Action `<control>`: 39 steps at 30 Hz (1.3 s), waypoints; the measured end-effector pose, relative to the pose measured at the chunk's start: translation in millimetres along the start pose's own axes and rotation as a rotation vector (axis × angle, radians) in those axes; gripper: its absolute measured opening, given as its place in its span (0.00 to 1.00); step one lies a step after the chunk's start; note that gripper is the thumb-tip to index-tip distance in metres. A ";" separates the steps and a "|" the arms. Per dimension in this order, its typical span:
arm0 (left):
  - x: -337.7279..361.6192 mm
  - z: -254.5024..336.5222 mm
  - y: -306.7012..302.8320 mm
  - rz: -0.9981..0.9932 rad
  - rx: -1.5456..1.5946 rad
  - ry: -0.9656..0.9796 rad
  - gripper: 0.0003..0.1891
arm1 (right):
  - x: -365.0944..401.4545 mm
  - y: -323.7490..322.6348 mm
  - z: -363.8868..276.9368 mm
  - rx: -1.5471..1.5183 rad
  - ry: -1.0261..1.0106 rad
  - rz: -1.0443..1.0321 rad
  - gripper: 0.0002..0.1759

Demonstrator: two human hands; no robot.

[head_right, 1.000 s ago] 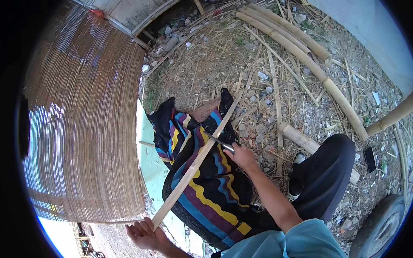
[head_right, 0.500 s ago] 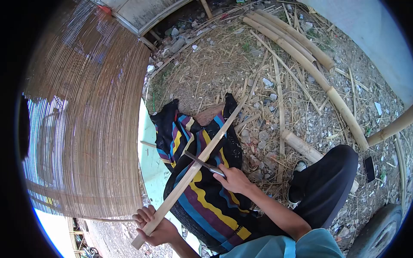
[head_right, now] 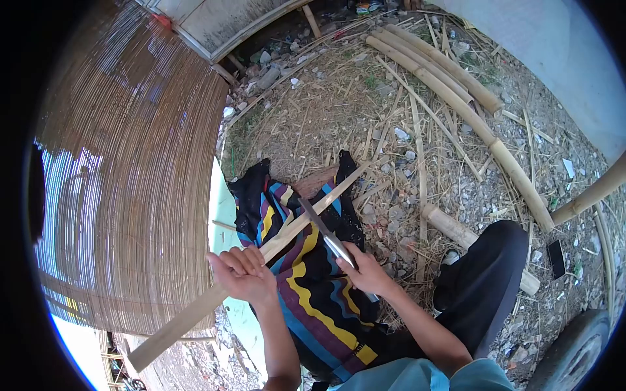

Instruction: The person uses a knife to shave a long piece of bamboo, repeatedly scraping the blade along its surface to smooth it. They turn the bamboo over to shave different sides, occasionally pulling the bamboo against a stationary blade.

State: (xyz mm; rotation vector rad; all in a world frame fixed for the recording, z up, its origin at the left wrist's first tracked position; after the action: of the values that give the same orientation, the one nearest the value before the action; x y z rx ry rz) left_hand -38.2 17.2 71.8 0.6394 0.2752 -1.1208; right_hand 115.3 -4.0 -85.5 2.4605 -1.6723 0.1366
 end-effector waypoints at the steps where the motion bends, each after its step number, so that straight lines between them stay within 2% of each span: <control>1: -4.3 13.3 1.5 0.023 0.071 -0.028 0.30 | 7.0 1.3 -13.5 -0.005 -0.048 -0.054 0.25; 2: -7.7 31.3 5.2 0.020 0.081 -0.045 0.32 | 13.4 3.1 -22.7 -0.008 -0.047 -0.052 0.25; 4: -16.6 62.5 6.1 0.017 0.103 -0.090 0.35 | 21.9 10.5 -38.7 0.186 -0.242 -0.077 0.26; 6: -24.9 71.1 3.3 0.101 0.098 -0.101 0.35 | 24.7 18.6 -34.8 0.197 -0.221 -0.082 0.25; 8: -27.1 58.0 1.5 0.366 -0.020 -0.116 0.34 | 19.9 26.2 -15.6 0.345 0.005 0.057 0.22; 9: -25.3 52.5 -1.4 0.400 0.003 -0.119 0.33 | 13.6 26.9 -6.4 0.351 0.024 0.107 0.20; 12: -23.7 48.9 -13.1 0.397 -0.041 -0.061 0.32 | 11.5 38.4 6.4 0.376 -0.005 0.170 0.21; 13: -23.9 47.9 -15.9 0.393 -0.030 -0.043 0.31 | 18.3 42.5 -13.1 0.240 0.072 0.115 0.22; 14: -21.2 47.4 -17.0 0.396 -0.037 -0.051 0.31 | 22.1 49.7 -21.1 0.200 0.019 0.064 0.22; 17: -10.0 45.2 -9.8 0.321 -0.017 0.006 0.30 | 33.7 61.1 -46.7 0.360 -0.262 0.032 0.20; 18: -7.2 45.1 -6.9 0.309 0.054 0.033 0.29 | 29.9 61.1 -39.5 0.356 -0.257 0.030 0.20; 20: -2.7 48.0 -12.9 0.303 0.112 0.057 0.28 | 15.9 53.6 2.6 0.243 -0.069 0.229 0.20; 21: -1.1 47.9 -21.4 0.297 0.092 0.051 0.28 | 6.8 44.5 37.3 0.182 -0.025 0.258 0.21; 22: -1.8 45.5 -26.8 0.291 0.082 0.048 0.28 | 2.1 42.3 39.7 0.448 -0.003 0.281 0.22; 23: -6.9 42.3 -30.3 0.291 0.091 0.050 0.28 | 0.8 42.1 41.5 0.422 -0.030 0.275 0.22; 25: -10.9 43.5 -44.3 0.518 0.050 0.012 0.27 | 13.0 56.4 25.0 0.378 -0.032 0.261 0.23; 30: -3.8 46.7 -32.8 0.398 0.121 0.023 0.26 | 29.6 77.1 -36.5 0.389 -0.192 0.074 0.23; 32: -3.5 48.3 -27.1 0.378 0.109 0.029 0.26 | 23.0 66.4 -3.8 0.399 -0.195 0.211 0.23; 33: -2.5 48.9 -27.8 0.381 0.109 0.028 0.26 | 17.6 53.3 20.4 0.260 0.076 0.273 0.23; 34: -0.1 49.9 -30.4 0.397 0.112 0.014 0.26 | 10.4 39.4 53.8 0.432 0.020 0.292 0.23; 35: 1.0 47.3 -31.5 0.412 0.125 0.004 0.26 | 7.9 38.1 55.7 0.453 0.010 0.269 0.24; 39: -7.8 45.8 -35.5 0.526 0.066 0.026 0.26 | 14.2 52.4 15.5 0.357 0.054 0.182 0.25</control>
State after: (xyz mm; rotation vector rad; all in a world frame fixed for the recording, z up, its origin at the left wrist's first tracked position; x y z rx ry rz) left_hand -78.3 -14.5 100.1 0.7330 0.0819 -0.6187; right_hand 71.6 -38.8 -94.0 2.5055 -1.9950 0.5645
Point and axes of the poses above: each hand's wrist, its own x-axis away from the middle knuckle, its own y-axis out of the palm, z = x × y, the point moved 2 cm from there along -x, towards the middle knuckle, and after that the axes turned 3 degrees about -z, right-handed, at the moved point
